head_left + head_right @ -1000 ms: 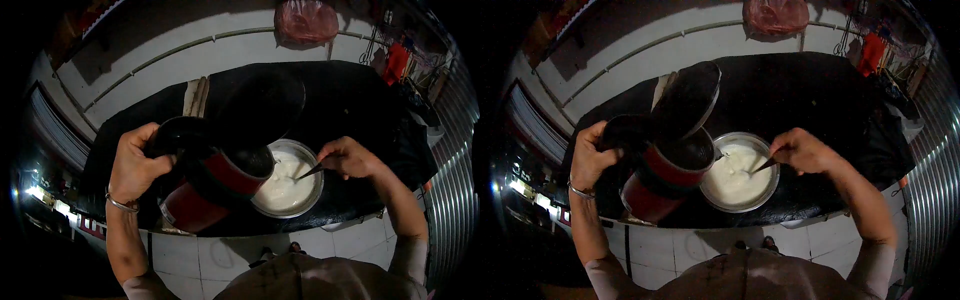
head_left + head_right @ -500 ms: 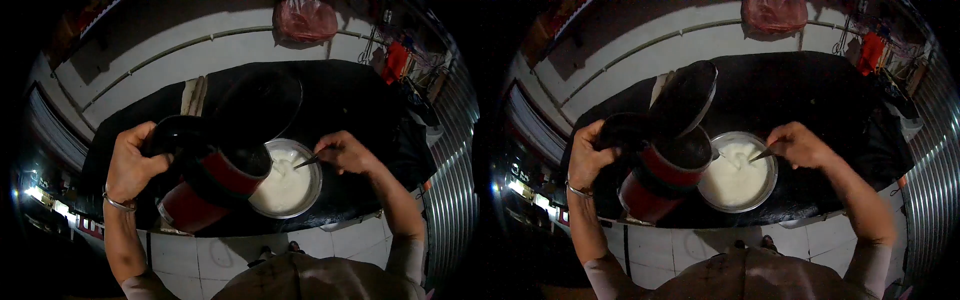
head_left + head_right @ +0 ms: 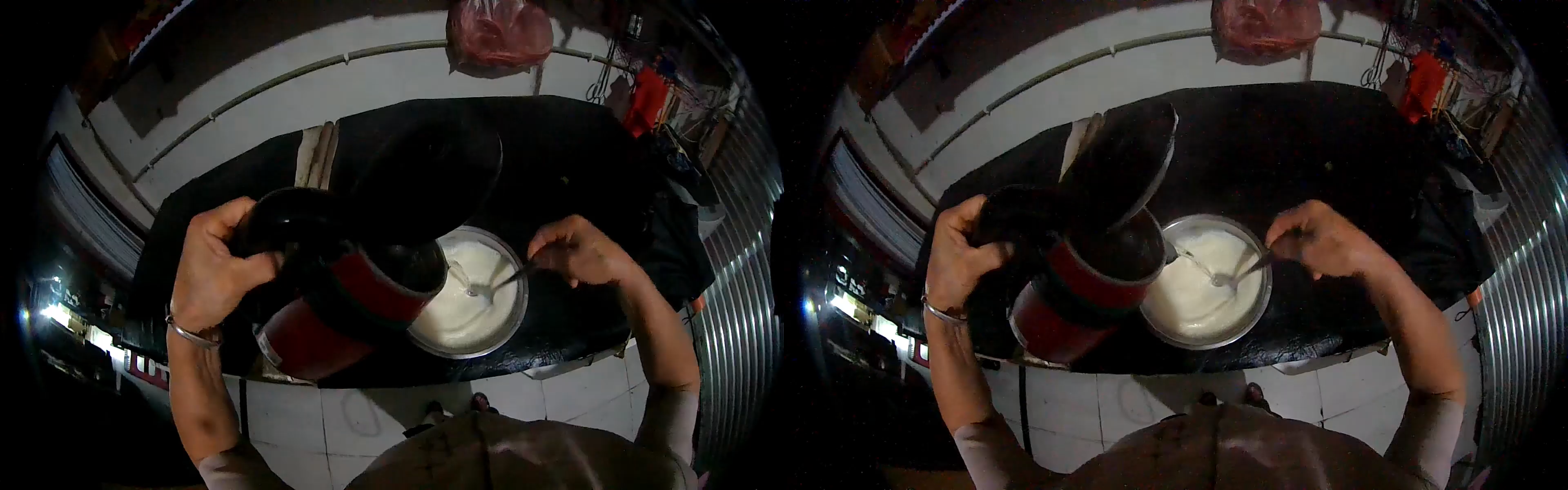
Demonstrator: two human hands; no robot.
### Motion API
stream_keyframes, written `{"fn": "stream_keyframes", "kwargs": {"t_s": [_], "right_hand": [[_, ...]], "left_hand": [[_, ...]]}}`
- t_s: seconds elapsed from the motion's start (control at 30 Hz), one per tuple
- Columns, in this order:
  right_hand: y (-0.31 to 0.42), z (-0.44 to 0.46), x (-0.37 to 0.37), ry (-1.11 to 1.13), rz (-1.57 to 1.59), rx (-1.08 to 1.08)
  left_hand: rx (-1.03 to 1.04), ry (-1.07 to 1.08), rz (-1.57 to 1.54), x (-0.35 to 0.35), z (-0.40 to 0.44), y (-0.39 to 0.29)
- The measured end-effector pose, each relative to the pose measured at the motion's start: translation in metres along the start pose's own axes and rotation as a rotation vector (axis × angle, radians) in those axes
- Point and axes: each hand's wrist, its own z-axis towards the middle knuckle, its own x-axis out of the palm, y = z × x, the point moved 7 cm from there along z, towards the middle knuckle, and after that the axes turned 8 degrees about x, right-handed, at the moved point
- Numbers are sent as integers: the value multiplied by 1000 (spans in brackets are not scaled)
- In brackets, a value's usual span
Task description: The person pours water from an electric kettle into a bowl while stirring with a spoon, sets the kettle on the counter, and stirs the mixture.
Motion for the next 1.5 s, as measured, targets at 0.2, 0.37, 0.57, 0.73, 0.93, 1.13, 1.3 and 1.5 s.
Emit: {"fn": "stream_keyframes", "kwargs": {"t_s": [0.2,0.37,0.57,0.73,0.93,1.13,1.3,1.5], "right_hand": [[13,2,17,30,15,-34],[2,2,-4,-40,8,53],[9,5,16,60,-35,4],[2,10,3,-61,64,72],[9,-5,7,12,92,-1],[21,-30,-15,-219,-92,-240],[30,-38,-12,-350,-242,-418],[26,-30,-3,-447,-412,-588]], "left_hand": [[13,-10,-85,2,1,2],[-3,-14,-63,2,1,1],[-1,-24,-3,0,0,1],[7,-28,-37,0,-1,1],[-22,-29,-33,-1,-2,0],[-22,-32,-72,-3,-3,5],[-22,-35,-97,-3,-3,6],[-33,-45,-100,-4,-4,4]]}}
